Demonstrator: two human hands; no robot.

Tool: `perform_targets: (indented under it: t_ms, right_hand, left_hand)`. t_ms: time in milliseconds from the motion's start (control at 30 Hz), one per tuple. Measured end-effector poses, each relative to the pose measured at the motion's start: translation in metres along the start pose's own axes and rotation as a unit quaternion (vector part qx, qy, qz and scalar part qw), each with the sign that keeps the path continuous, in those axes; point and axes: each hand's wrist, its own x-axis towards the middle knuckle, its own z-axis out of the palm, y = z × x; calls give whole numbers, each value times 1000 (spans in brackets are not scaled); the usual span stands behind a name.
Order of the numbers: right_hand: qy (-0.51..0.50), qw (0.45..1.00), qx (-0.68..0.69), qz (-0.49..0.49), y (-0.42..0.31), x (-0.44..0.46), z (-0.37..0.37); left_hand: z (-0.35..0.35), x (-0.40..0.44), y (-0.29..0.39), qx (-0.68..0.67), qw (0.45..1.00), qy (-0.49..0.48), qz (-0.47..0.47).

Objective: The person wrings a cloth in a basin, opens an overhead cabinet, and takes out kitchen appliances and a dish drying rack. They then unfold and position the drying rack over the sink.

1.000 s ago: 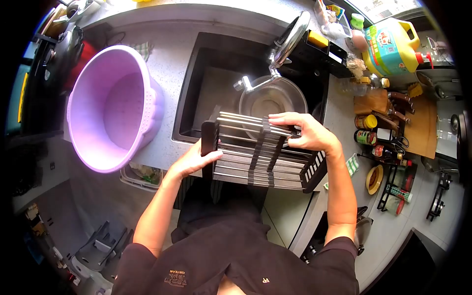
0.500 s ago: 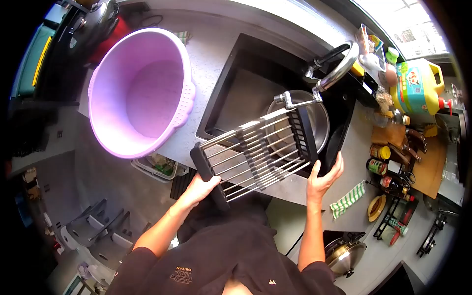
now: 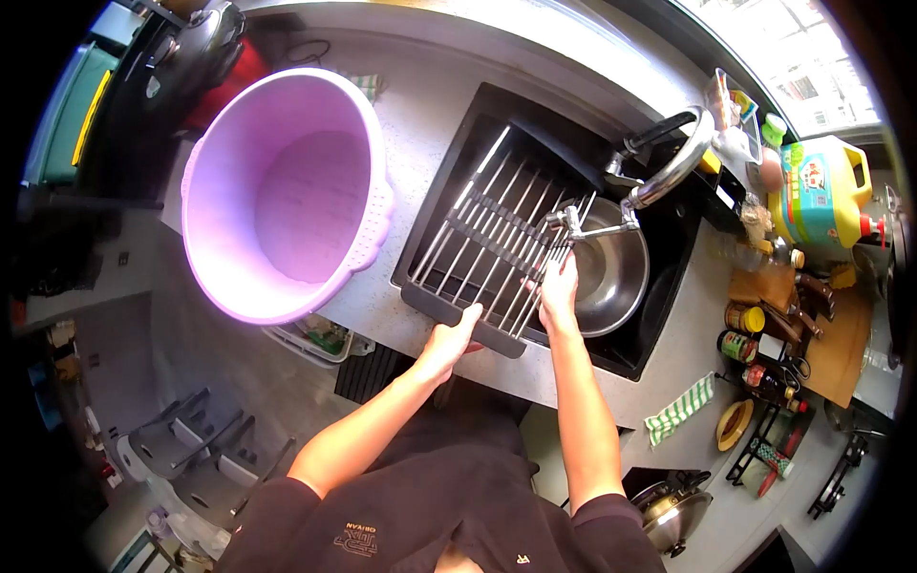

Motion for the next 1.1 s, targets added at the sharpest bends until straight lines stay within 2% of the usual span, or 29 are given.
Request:
perform_targets:
  t_ms: [133,167,267,333,400,467,533,633,800,867,967,1067,1100]
  right_hand:
    - [48,999,-8,-1,-1,20,7]
    - [32,997,-64,-7,-2,23,6]
    - [52,995,-79,7,-3,29,14]
    - [29,998,-63,-10,-6,33,21]
    - [63,991,-107,-50,-11,36,31]
    - [107,982,-138,-72,-9,43,36]
    - [119,970,-149,-152,20,64,28]
    - [127,953,-205,-185,43,76,18]
    - [85,968,-207,-114,38,63,35]
    - [55,970,-224,-71,35,63,32]
    - [67,922,-327,-196,26,55,35]
    - [77,936,-287,-190,25,55,38]
    - [58,941,-299,-151,29,59,35]
  left_hand:
    - [-23,-4,24,145,986,-63,-44]
    - [-32,-4,25,150,980,-103,-80]
    - [-47,-11,25,212,966,-142,40]
    - [-52,-13,27,276,941,-64,185]
    - [-51,-19,42,364,860,49,354]
    - [-57,-9,42,395,810,84,426]
    - [-66,-1,43,455,736,108,490]
    - [-68,3,50,488,700,124,506]
    - [-84,30,46,550,645,120,516]
    - [-89,37,46,578,641,108,493]
    - [-99,49,41,625,624,80,462]
    - [-104,59,30,638,599,96,475]
    - [-103,61,28,626,603,108,482]
